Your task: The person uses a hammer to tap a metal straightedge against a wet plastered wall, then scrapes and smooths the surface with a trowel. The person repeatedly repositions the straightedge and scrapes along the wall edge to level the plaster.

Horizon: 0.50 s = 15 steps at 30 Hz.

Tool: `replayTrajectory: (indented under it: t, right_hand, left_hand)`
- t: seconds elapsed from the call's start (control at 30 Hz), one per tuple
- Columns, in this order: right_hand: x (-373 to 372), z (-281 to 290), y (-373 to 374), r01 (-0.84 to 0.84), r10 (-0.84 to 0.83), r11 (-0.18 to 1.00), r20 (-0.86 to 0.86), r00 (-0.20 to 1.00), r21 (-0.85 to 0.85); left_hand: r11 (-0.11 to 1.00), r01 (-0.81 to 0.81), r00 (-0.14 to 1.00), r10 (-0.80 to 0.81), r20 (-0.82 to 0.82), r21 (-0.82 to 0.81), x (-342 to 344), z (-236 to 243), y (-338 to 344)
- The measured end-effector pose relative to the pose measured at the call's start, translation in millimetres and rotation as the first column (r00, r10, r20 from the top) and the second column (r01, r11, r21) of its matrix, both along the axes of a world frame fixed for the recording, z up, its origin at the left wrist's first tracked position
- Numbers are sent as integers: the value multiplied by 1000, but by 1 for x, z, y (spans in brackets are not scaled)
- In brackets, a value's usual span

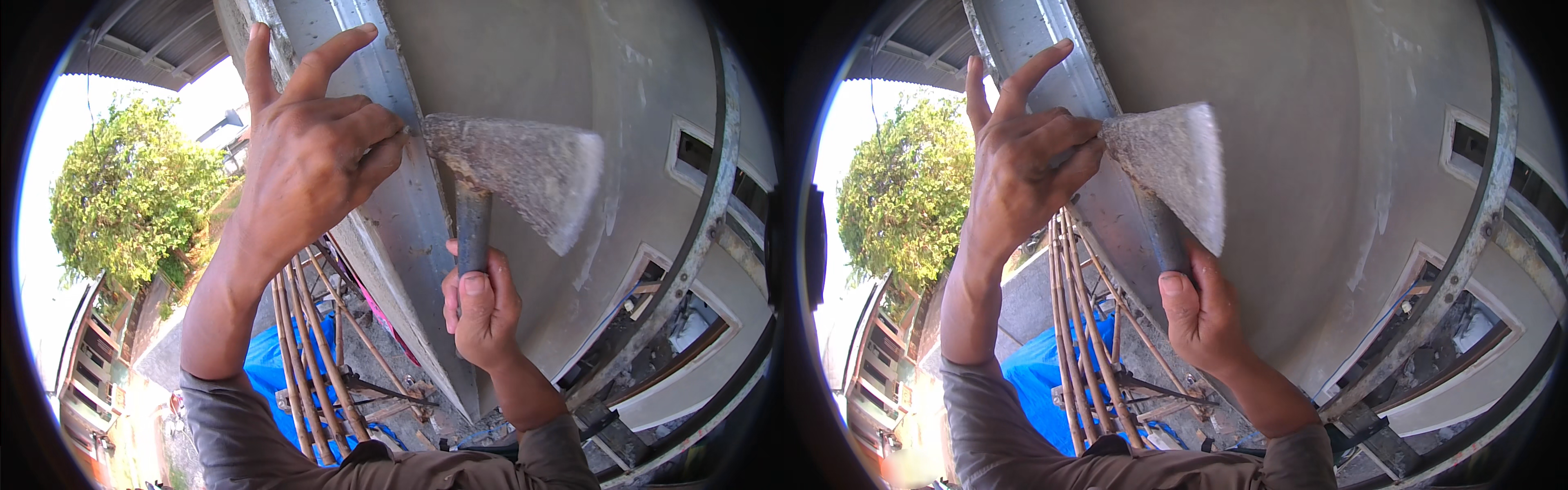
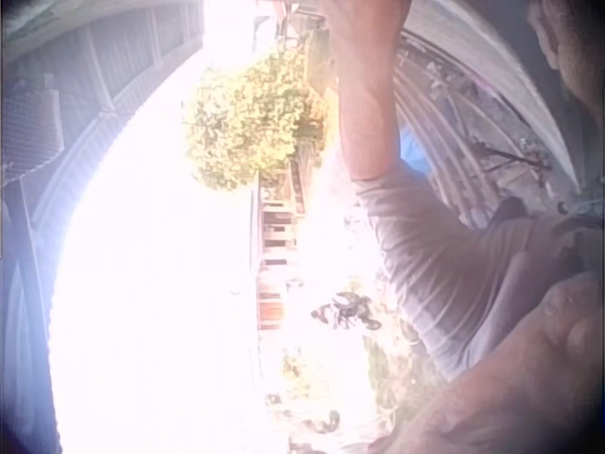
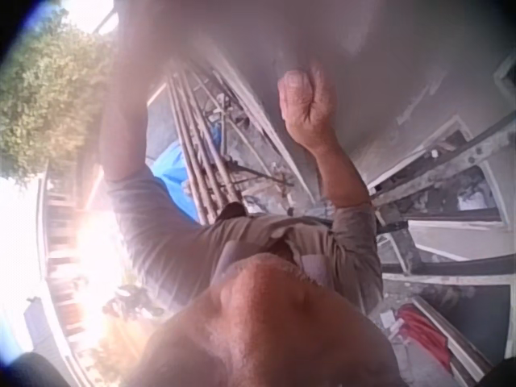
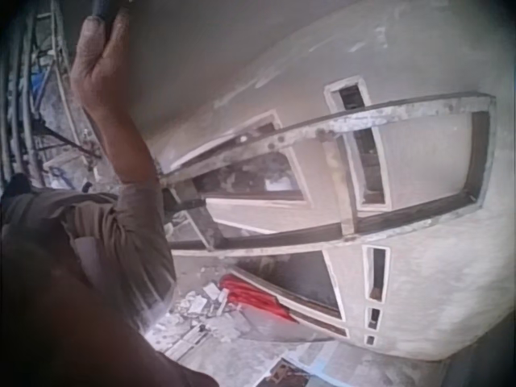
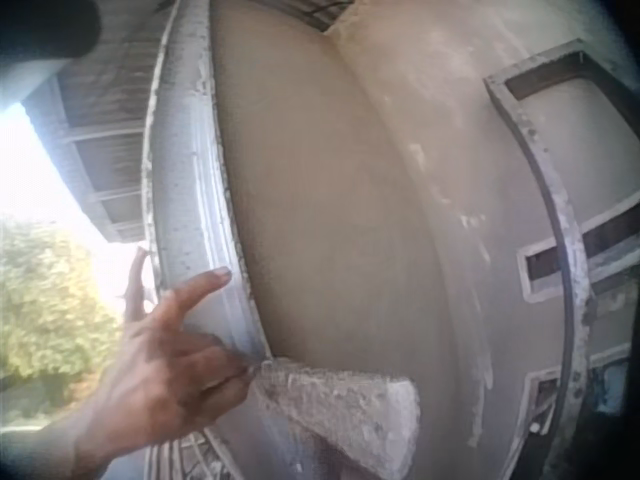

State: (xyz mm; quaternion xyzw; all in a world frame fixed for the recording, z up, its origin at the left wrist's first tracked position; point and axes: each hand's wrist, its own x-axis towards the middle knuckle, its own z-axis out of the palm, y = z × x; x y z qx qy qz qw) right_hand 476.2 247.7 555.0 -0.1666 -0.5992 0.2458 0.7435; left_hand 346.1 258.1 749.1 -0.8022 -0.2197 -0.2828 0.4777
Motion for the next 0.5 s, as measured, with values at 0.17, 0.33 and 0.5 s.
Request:
replayTrajectory:
  t: [0.17,0.33,0.5]
  right_hand:
    - [9,11,-16,-73,164,946,-273,948,316]
    - [15,5,4,-23,35,980,56,998,-196]
    - [13,13,-13,1,20,992,-170,985,124]
  left_hand:
    - [1000,-12,1000,12,3,12,-5,-4,0]
    - [997,-16,1000,16,4,73,0,0,4]
    - [999,-20,1000,21,-9,37,-1,0,0]
